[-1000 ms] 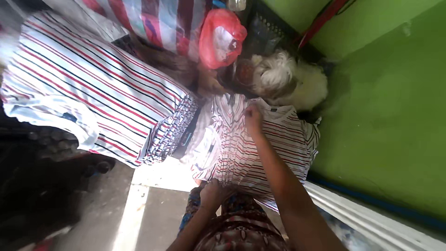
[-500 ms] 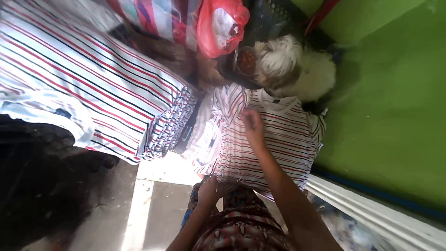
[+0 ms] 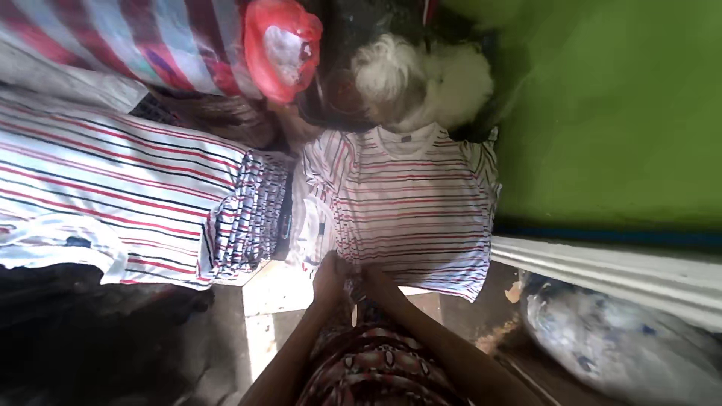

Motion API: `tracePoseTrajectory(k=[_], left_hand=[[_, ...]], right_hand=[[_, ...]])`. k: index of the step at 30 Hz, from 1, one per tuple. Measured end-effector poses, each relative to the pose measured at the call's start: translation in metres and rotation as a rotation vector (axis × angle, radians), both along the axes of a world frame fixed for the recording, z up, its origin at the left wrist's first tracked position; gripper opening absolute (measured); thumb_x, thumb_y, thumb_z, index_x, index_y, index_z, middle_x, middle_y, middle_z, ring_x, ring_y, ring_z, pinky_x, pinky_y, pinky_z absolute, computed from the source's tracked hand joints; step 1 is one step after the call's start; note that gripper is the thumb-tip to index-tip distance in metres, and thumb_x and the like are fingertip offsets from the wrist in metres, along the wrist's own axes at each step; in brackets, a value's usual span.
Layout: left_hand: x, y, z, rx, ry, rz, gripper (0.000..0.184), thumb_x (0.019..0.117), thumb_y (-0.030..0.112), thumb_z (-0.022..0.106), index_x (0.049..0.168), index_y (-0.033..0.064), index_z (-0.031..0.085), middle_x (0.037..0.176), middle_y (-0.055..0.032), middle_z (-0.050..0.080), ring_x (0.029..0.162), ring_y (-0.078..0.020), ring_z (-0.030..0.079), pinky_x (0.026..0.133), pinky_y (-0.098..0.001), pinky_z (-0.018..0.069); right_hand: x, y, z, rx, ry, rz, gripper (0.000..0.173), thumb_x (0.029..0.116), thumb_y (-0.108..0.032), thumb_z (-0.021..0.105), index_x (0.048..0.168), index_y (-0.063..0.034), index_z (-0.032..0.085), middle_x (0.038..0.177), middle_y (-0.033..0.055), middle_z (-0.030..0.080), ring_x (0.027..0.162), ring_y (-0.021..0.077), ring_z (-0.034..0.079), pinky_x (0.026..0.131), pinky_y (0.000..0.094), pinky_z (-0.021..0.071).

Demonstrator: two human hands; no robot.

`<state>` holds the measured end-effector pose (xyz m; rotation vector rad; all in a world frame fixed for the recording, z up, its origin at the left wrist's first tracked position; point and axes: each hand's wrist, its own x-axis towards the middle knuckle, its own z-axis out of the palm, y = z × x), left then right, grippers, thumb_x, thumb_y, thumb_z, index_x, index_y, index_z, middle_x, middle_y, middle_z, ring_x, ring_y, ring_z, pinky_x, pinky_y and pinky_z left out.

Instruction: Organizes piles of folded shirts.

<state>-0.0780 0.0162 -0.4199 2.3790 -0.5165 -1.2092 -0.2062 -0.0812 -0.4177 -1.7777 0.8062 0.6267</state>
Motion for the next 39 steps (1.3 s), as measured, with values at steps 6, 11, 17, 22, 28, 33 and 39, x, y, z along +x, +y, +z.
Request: tracePoseTrajectory(k=[6, 11, 17, 22, 28, 33, 39], left_hand=[[-0.005, 0.026, -0.025, -0.246, 0.156, 0.006, 0.054, 0.1035, 0.018, 0.052, 0.147, -0.0110, 0.042, 0.141, -0.0299, 0.054, 0.133, -0.0333, 0.054, 0.114, -0.0454, 0.0412], [-0.016, 0.007, -0.015, -0.032, -0.018, -0.070, 0.060, 0.1005, 0.042, 0.061, 0.131, -0.0101, 0.057, 0.117, -0.0286, 0.067, 0.113, -0.0411, 0.065, 0.101, -0.0586, 0.0477], [-0.013, -0.007, 0.013, 0.070, -0.038, -0.143, 0.057, 0.1040, 0.044, 0.055, 0.129, -0.0072, 0.061, 0.127, -0.0279, 0.063, 0.122, -0.0417, 0.060, 0.103, -0.0601, 0.0446], [0.001, -0.010, 0.024, -0.153, -0.040, 0.031, 0.045, 0.1108, 0.030, 0.041, 0.126, -0.0084, 0.061, 0.107, -0.0227, 0.068, 0.098, -0.0318, 0.067, 0.091, -0.0510, 0.0527], [0.014, -0.061, 0.046, -0.214, 0.172, 0.264, 0.079, 0.1005, 0.039, 0.064, 0.155, -0.0068, 0.028, 0.145, -0.0294, 0.050, 0.132, -0.0333, 0.053, 0.110, -0.0472, 0.0438], [0.034, -0.097, 0.027, -0.069, -0.144, 0.107, 0.085, 0.0953, 0.026, 0.073, 0.154, -0.0120, 0.023, 0.139, -0.0362, 0.052, 0.130, -0.0456, 0.054, 0.110, -0.0558, 0.0419], [0.045, -0.078, 0.005, -0.185, -0.129, 0.127, 0.057, 0.1078, 0.022, 0.049, 0.152, -0.0103, 0.032, 0.142, -0.0345, 0.050, 0.131, -0.0398, 0.052, 0.111, -0.0520, 0.0399]], right_hand=[[-0.007, 0.014, -0.016, -0.047, -0.189, -0.180, 0.036, 0.1045, -0.012, 0.049, 0.133, 0.0071, 0.061, 0.130, 0.0260, 0.065, 0.124, 0.0357, 0.062, 0.110, 0.0489, 0.0454], [0.005, 0.043, -0.007, -0.160, -0.043, -0.167, 0.072, 0.0954, -0.031, 0.068, 0.149, 0.0085, 0.043, 0.150, 0.0277, 0.048, 0.136, 0.0379, 0.053, 0.112, 0.0507, 0.0429], [0.026, 0.051, -0.003, -0.237, -0.001, -0.312, 0.048, 0.1022, -0.019, 0.055, 0.143, 0.0078, 0.052, 0.141, 0.0276, 0.057, 0.128, 0.0393, 0.059, 0.108, 0.0494, 0.0468], [0.018, 0.020, 0.038, -0.110, 0.114, -0.253, 0.051, 0.1031, -0.022, 0.054, 0.146, 0.0049, 0.047, 0.137, 0.0264, 0.059, 0.126, 0.0385, 0.060, 0.106, 0.0537, 0.0468], [0.019, 0.029, 0.057, -0.234, -0.044, -0.098, 0.045, 0.1017, -0.017, 0.054, 0.143, 0.0005, 0.055, 0.138, 0.0247, 0.060, 0.125, 0.0401, 0.061, 0.103, 0.0548, 0.0495], [0.025, 0.040, 0.029, -0.113, -0.100, -0.097, 0.049, 0.1025, -0.009, 0.049, 0.151, -0.0040, 0.046, 0.147, 0.0229, 0.053, 0.128, 0.0388, 0.058, 0.101, 0.0559, 0.0506], [-0.076, -0.019, 0.010, -0.361, -0.086, -0.716, 0.036, 0.1057, -0.014, 0.049, 0.133, 0.0050, 0.062, 0.132, 0.0246, 0.065, 0.123, 0.0360, 0.063, 0.108, 0.0487, 0.0482]])
